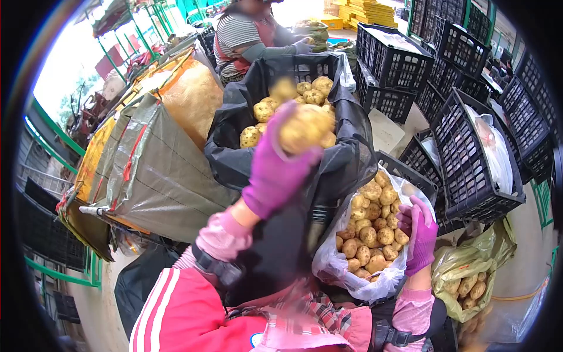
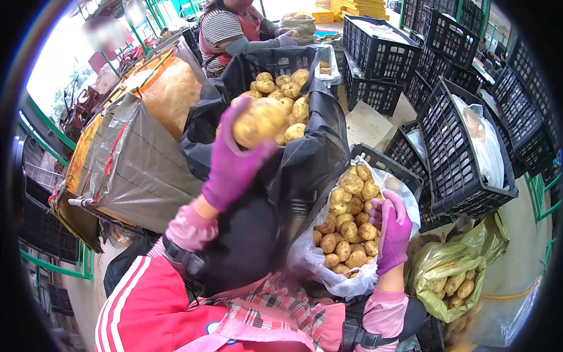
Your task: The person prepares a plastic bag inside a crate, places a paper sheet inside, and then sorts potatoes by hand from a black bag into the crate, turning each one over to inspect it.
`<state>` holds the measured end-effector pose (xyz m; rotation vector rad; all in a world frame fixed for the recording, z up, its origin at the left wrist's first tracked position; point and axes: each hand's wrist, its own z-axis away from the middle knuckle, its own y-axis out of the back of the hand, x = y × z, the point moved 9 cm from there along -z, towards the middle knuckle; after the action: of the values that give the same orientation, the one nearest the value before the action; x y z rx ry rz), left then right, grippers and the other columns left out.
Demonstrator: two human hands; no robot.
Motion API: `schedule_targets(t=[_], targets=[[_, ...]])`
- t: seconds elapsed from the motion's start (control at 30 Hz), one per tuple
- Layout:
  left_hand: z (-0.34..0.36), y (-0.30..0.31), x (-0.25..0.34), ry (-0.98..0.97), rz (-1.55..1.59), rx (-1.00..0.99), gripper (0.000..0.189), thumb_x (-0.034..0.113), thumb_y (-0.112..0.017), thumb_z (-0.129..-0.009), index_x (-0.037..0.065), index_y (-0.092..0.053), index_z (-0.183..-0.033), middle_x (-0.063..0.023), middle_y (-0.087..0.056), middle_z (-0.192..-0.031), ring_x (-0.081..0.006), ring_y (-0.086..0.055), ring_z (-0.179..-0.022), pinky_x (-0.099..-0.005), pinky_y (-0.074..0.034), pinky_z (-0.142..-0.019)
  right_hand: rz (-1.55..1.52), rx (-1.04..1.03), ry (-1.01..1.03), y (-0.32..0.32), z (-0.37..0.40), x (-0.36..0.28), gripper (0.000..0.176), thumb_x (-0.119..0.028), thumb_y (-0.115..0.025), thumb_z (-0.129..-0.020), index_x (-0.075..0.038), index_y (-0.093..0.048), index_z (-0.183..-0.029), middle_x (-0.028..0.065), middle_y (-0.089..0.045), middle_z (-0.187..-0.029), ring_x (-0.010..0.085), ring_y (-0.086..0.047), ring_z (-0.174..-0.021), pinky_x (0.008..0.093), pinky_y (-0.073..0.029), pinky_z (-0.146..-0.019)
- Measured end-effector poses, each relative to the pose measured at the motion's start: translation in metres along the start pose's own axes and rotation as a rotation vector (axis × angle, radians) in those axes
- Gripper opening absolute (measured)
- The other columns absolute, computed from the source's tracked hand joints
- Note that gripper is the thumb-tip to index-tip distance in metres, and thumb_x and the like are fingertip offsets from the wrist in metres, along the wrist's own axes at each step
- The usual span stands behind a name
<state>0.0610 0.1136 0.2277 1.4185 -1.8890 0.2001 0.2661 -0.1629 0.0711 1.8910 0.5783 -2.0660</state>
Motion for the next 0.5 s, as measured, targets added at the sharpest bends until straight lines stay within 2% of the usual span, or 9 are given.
schedule_targets(t=[0.07, 0.13, 0.2, 0.27, 0.33, 0.37, 0.4, 0.43, 0.5], targets=[[-0.026, 0.03, -0.043, -0.017, -0.105, -0.041, 0.076, 0.021, -0.08, -0.08, 0.001, -0.043, -0.143, -0.0142, -0.055, -0.135, -0.0205, -0.055, -0.122, -0.0336, -0.043, -0.105, 0.006, 0.025, 0.064, 0.006, 0.005, -0.011, 0.038, -0.027, -0.054, -0.102, 0.0, -0.057, -0.128, 0.0113, -0.07, -0.102, 0.0157, -0.068, -0.083, 0.0261, -0.055, -0.075], [-0.038, 0.032, -0.089, 0.093, -0.518, -0.352, 0.062, 0.021, -0.071, -0.088, 0.002, -0.047, -0.142, -0.015, -0.06, -0.131, -0.0172, -0.054, -0.124, -0.033, -0.043, -0.104, 0.01, 0.059, 0.085, 0.012, 0.013, -0.025, 0.036, -0.027, -0.054, -0.102, -0.001, -0.058, -0.127, 0.0104, -0.07, -0.102, 0.0154, -0.068, -0.085, 0.0266, -0.055, -0.077], [-0.034, 0.02, -0.167, -0.007, -0.774, -0.734, 0.055, 0.026, -0.065, -0.093, 0.004, -0.051, -0.141, -0.018, -0.064, -0.126, -0.0189, -0.058, -0.12, -0.0329, -0.045, -0.102, -0.035, 0.084, 0.102, 0.018, 0.013, -0.029, 0.034, -0.026, -0.054, -0.102, -0.003, -0.06, -0.125, 0.0097, -0.07, -0.102, 0.0145, -0.068, -0.085, 0.0253, -0.054, -0.077], [-0.04, 0.02, -0.214, 0.17, -0.643, -0.93, 0.045, 0.028, -0.059, -0.095, 0.01, -0.057, -0.137, -0.0208, -0.068, -0.114, -0.0323, -0.066, -0.105, -0.039, -0.05, -0.092, -0.055, 0.094, 0.104, 0.021, 0.014, -0.034, 0.031, -0.026, -0.054, -0.102, -0.005, -0.062, -0.124, 0.0089, -0.07, -0.101, 0.0134, -0.068, -0.084, 0.024, -0.054, -0.075], [-0.054, 0.02, -0.224, 0.259, -0.68, -1.003, 0.042, 0.026, -0.059, -0.093, 0.009, -0.062, -0.132, -0.0191, -0.072, -0.101, -0.0189, -0.068, -0.094, -0.0358, -0.051, -0.086, -0.095, 0.076, 0.123, 0.025, 0.014, -0.036, 0.03, -0.024, -0.054, -0.102, -0.005, -0.063, -0.123, 0.0087, -0.071, -0.101, 0.0128, -0.068, -0.084, 0.0229, -0.054, -0.074], [-0.06, 0.019, -0.222, 0.29, -0.853, -1.126, 0.045, 0.027, -0.061, -0.09, 0.012, -0.062, -0.133, -0.0153, -0.073, -0.098, -0.0198, -0.068, -0.087, -0.036, -0.052, -0.08, -0.115, 0.083, 0.141, 0.029, 0.012, -0.039, 0.03, -0.024, -0.054, -0.102, -0.005, -0.063, -0.123, 0.0087, -0.071, -0.1, 0.0128, -0.068, -0.084, 0.023, -0.054, -0.074], [-0.07, 0.021, -0.247, 0.027, -0.799, -1.084, 0.044, 0.03, -0.062, -0.089, 0.015, -0.064, -0.131, -0.0113, -0.073, -0.092, -0.0183, -0.066, -0.078, -0.0352, -0.052, -0.074, -0.135, 0.086, 0.162, 0.033, 0.015, -0.042, 0.03, -0.023, -0.054, -0.102, -0.004, -0.063, -0.124, 0.0087, -0.071, -0.1, 0.0128, -0.068, -0.084, 0.0231, -0.054, -0.073], [-0.069, 0.027, -0.256, 0.241, -0.743, -1.095, 0.044, 0.032, -0.064, -0.087, 0.015, -0.065, -0.128, -0.0122, -0.073, -0.09, -0.0181, -0.067, -0.075, -0.0354, -0.052, -0.073, -0.125, 0.108, 0.158, 0.037, 0.02, -0.048, 0.03, -0.023, -0.054, -0.102, -0.003, -0.063, -0.123, 0.0089, -0.071, -0.1, 0.0127, -0.068, -0.084, 0.0232, -0.054, -0.074], [-0.067, 0.006, -0.21, 0.316, -1.017, -1.224, 0.043, 0.029, -0.068, -0.084, 0.011, -0.066, -0.123, -0.0178, -0.072, -0.097, -0.0281, -0.07, -0.082, -0.0403, -0.053, -0.077, -0.158, 0.137, 0.17, 0.043, 0.026, -0.063, 0.03, -0.022, -0.055, -0.101, -0.002, -0.064, -0.122, 0.0095, -0.072, -0.1, 0.0126, -0.068, -0.084, 0.0239, -0.054, -0.074]])
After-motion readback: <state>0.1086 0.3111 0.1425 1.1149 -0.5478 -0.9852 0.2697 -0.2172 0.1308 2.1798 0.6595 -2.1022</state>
